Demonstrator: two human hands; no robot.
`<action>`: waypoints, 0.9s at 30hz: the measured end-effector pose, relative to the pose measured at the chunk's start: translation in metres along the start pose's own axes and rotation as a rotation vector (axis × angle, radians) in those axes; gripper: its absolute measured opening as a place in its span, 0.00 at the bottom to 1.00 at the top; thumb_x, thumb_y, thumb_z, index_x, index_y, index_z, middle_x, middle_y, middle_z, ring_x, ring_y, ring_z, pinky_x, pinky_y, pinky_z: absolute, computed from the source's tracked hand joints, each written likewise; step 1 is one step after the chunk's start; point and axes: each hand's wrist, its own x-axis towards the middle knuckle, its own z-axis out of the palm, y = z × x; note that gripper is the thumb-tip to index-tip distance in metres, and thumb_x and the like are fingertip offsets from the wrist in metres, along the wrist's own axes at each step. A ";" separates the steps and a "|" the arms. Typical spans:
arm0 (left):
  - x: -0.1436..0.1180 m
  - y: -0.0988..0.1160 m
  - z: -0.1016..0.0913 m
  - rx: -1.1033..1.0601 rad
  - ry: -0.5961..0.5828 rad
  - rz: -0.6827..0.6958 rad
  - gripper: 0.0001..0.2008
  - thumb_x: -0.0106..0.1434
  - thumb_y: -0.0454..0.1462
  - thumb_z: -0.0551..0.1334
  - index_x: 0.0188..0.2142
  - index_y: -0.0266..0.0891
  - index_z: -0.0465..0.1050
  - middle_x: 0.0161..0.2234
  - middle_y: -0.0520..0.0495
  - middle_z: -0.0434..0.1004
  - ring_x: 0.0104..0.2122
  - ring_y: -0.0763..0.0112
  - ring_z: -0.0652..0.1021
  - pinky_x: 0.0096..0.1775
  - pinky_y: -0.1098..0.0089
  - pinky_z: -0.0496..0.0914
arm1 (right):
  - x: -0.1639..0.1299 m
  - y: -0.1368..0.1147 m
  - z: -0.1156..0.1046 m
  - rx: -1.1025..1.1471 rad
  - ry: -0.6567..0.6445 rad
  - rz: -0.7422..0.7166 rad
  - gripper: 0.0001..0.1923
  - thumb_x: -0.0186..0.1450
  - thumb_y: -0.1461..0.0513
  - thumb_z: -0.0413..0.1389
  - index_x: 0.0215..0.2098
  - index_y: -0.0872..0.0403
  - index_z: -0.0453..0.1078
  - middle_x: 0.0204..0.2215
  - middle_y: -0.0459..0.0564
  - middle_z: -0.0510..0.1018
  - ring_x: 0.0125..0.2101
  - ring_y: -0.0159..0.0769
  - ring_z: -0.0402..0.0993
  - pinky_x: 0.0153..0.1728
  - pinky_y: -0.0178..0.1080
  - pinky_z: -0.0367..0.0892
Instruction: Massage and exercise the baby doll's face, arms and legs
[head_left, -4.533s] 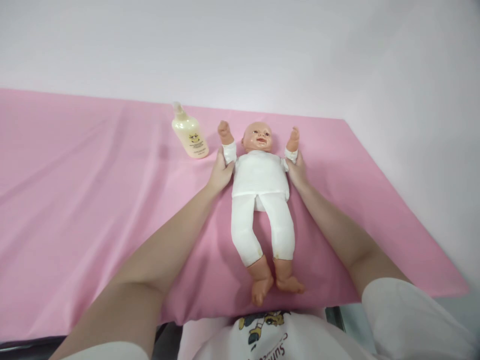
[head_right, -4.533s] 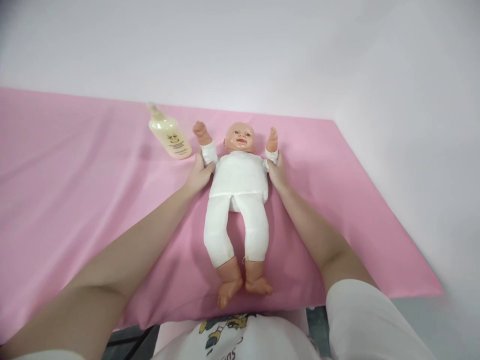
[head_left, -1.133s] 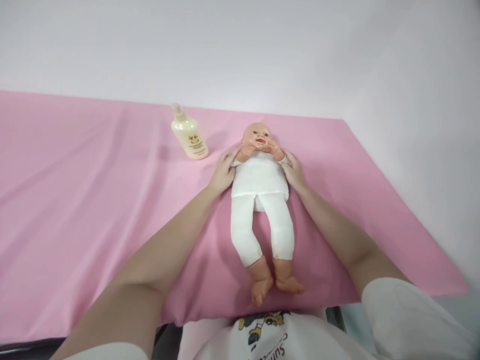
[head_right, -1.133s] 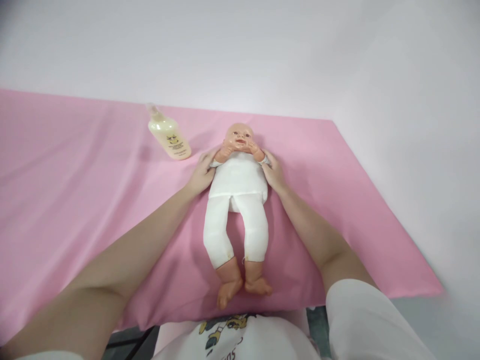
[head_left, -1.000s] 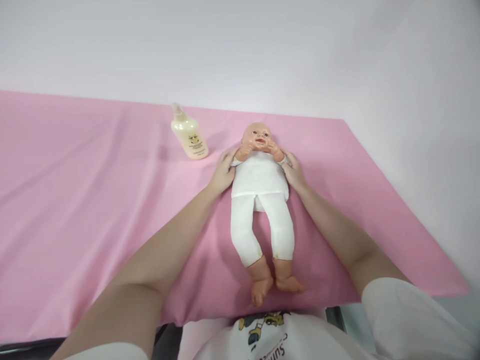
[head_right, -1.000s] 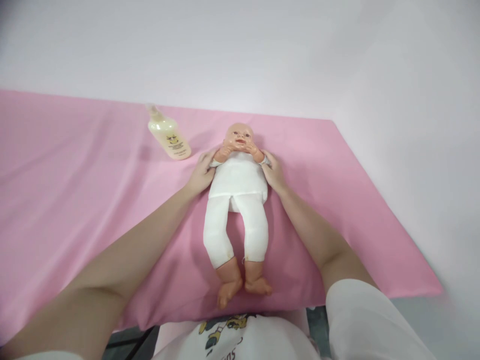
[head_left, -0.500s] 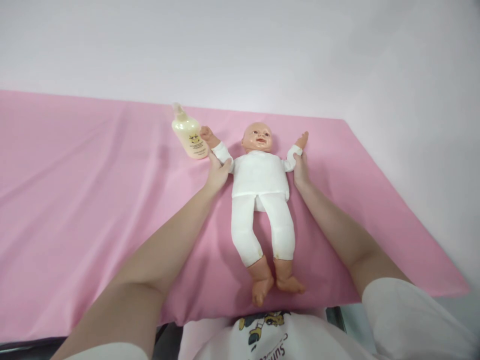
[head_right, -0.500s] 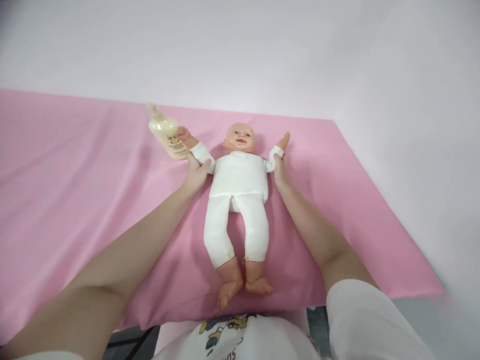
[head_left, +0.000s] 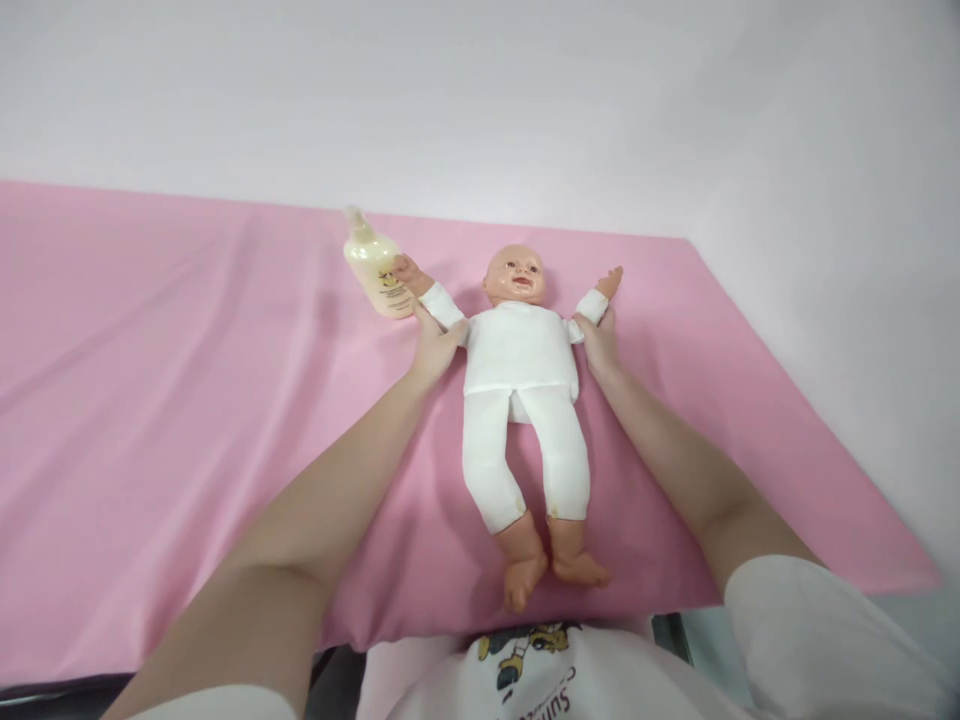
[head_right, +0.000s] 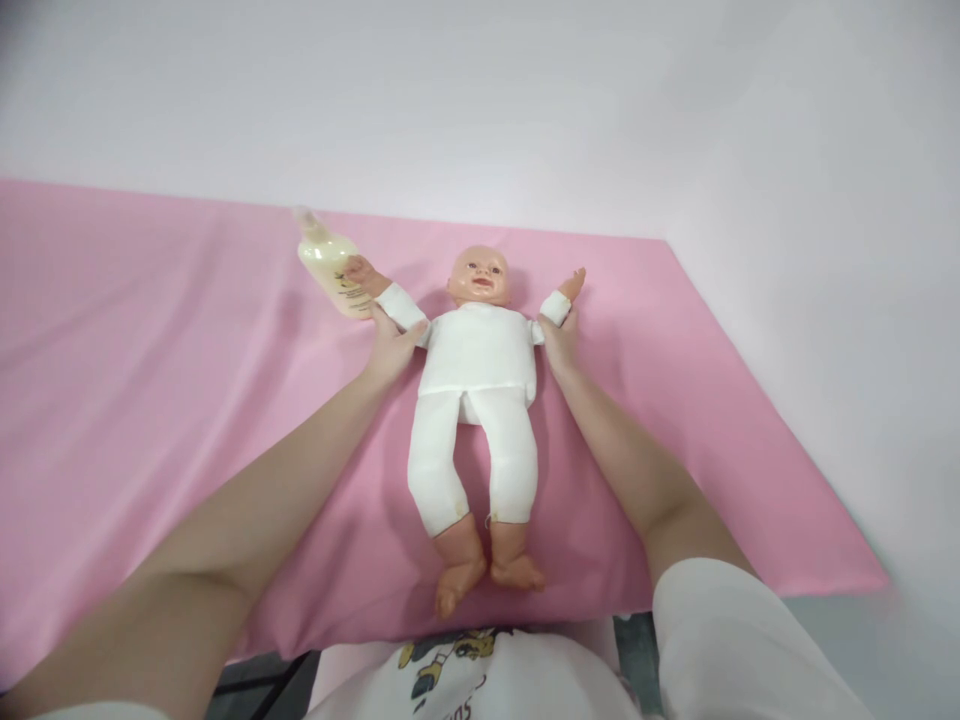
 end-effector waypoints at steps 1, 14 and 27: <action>-0.001 0.003 0.001 0.032 0.005 -0.001 0.42 0.62 0.44 0.71 0.69 0.50 0.51 0.64 0.38 0.70 0.66 0.56 0.72 0.69 0.54 0.65 | -0.001 -0.002 0.000 -0.002 -0.015 -0.016 0.26 0.63 0.54 0.61 0.56 0.49 0.62 0.51 0.55 0.77 0.51 0.48 0.77 0.51 0.55 0.76; -0.009 0.041 0.005 0.211 -0.272 0.099 0.30 0.62 0.34 0.63 0.65 0.40 0.69 0.66 0.39 0.74 0.67 0.49 0.72 0.71 0.46 0.61 | -0.015 -0.034 0.009 0.017 -0.192 -0.026 0.22 0.53 0.62 0.58 0.46 0.52 0.78 0.47 0.50 0.85 0.50 0.44 0.81 0.57 0.49 0.73; -0.010 0.035 0.005 0.165 -0.196 -0.016 0.29 0.62 0.37 0.66 0.62 0.39 0.67 0.61 0.38 0.78 0.60 0.51 0.78 0.64 0.50 0.71 | -0.019 -0.042 0.010 0.025 -0.197 -0.044 0.20 0.57 0.60 0.60 0.48 0.51 0.75 0.48 0.51 0.85 0.51 0.44 0.80 0.56 0.49 0.74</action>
